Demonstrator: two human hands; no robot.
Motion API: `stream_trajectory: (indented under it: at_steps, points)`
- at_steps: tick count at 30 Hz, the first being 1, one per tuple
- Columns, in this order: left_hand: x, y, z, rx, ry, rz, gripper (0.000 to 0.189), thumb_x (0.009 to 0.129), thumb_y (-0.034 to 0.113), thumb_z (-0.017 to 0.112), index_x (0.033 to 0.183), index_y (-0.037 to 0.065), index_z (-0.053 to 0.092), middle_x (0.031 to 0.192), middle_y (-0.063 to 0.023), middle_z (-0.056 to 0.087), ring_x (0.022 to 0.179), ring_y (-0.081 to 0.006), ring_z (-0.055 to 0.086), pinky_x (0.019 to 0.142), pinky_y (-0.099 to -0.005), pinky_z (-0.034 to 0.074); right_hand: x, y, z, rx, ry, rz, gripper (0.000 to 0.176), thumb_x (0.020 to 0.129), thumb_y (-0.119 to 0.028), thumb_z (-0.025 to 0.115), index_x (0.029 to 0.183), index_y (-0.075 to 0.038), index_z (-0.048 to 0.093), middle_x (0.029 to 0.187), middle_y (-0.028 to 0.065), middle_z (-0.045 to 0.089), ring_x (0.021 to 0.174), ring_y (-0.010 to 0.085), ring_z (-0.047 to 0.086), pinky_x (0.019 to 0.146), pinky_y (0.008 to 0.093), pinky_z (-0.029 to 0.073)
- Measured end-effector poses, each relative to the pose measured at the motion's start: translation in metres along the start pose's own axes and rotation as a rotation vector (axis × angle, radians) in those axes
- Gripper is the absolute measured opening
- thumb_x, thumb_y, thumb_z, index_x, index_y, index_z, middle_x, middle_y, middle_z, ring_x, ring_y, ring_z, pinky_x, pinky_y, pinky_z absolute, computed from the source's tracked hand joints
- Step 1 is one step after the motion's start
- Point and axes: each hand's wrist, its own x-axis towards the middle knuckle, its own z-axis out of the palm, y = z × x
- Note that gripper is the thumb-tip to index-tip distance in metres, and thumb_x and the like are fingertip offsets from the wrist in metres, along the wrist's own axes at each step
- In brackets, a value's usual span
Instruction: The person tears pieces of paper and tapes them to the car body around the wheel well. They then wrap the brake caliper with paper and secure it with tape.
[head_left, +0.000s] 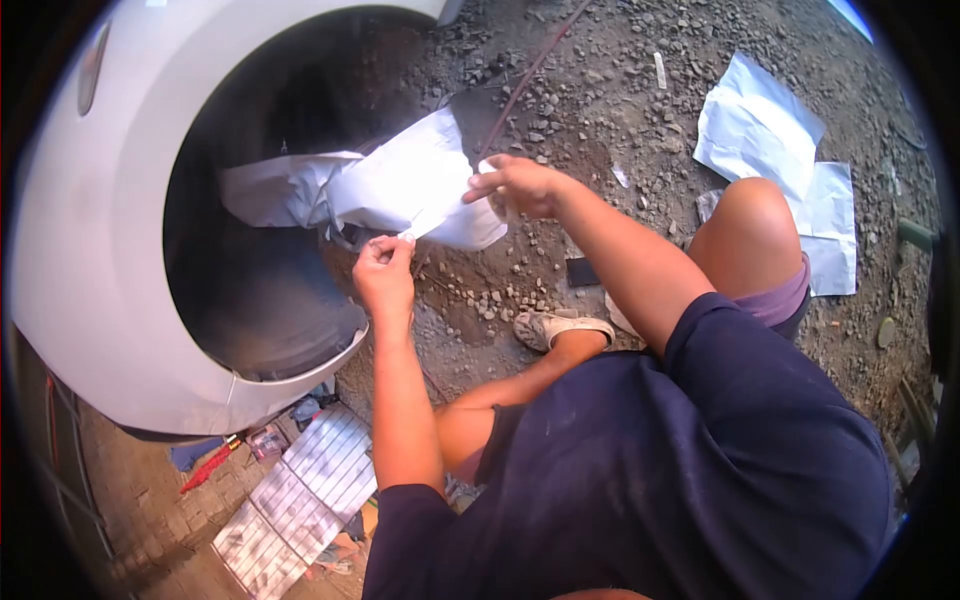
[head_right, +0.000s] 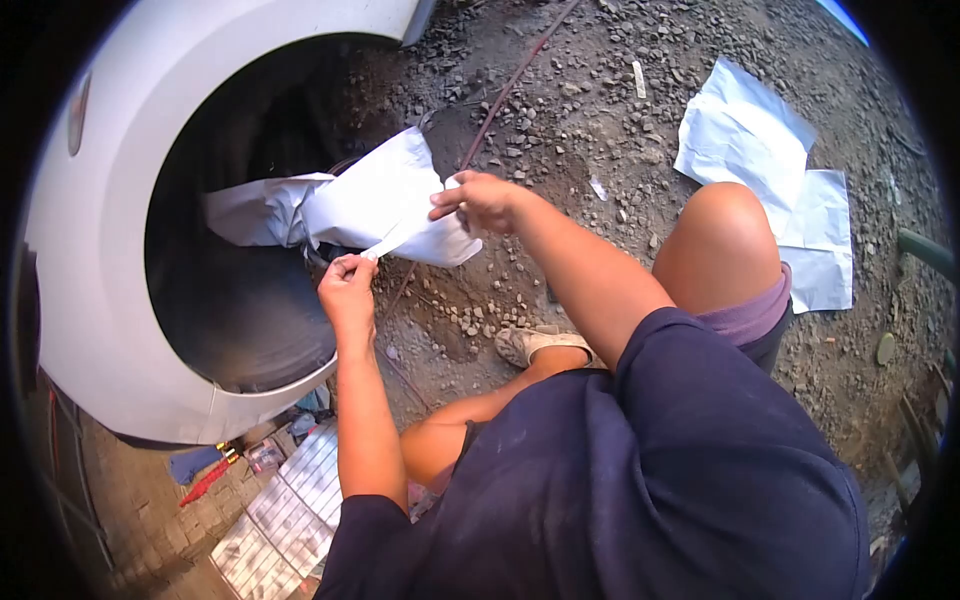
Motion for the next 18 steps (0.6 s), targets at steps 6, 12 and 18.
stream_trajectory:
  at_steps: [6, 12, 18]
  points:
    - [0.024, 0.004, 0.039, 0.026, -0.105, -0.048, 0.019, 0.092, 0.007, 0.085, 0.1, -0.005, 0.074, 0.094, -0.0059, 0.074, 0.083, -0.0103, 0.067, 0.077, -0.0283, 0.055, 0.022, 0.023, 0.02, -0.015, 0.045, -0.078, 0.114, 0.079, -0.003, 0.092, 0.173, -0.004, 0.026, 0.089, 0.0042, 0.067, 0.072, 0.0164, 0.06, 0.06, 0.0345, 0.048]
    - [0.047, 0.031, 0.073, 0.784, -0.364, 0.373, 0.051, 0.088, 0.007, 0.08, 0.138, 0.01, 0.073, 0.153, -0.0254, 0.057, 0.127, -0.039, 0.069, 0.107, -0.0444, 0.056, 0.044, 0.006, -0.013, -0.124, 0.448, -0.3, 0.096, 0.083, 0.006, 0.084, 0.168, -0.008, 0.041, 0.109, 0.0087, 0.074, 0.093, 0.0172, 0.069, 0.081, 0.0352, 0.057]
    - [0.102, 0.059, 0.146, 1.4, -0.301, 1.213, 0.066, 0.097, 0.011, 0.063, 0.161, 0.022, 0.053, 0.15, -0.0144, 0.059, 0.148, -0.04, 0.052, 0.121, -0.0679, 0.037, 0.073, 0.024, -0.055, -0.025, 0.605, -0.371, 0.096, 0.084, 0.004, 0.083, 0.169, -0.006, 0.038, 0.11, 0.0085, 0.072, 0.089, 0.0164, 0.067, 0.076, 0.0326, 0.054]
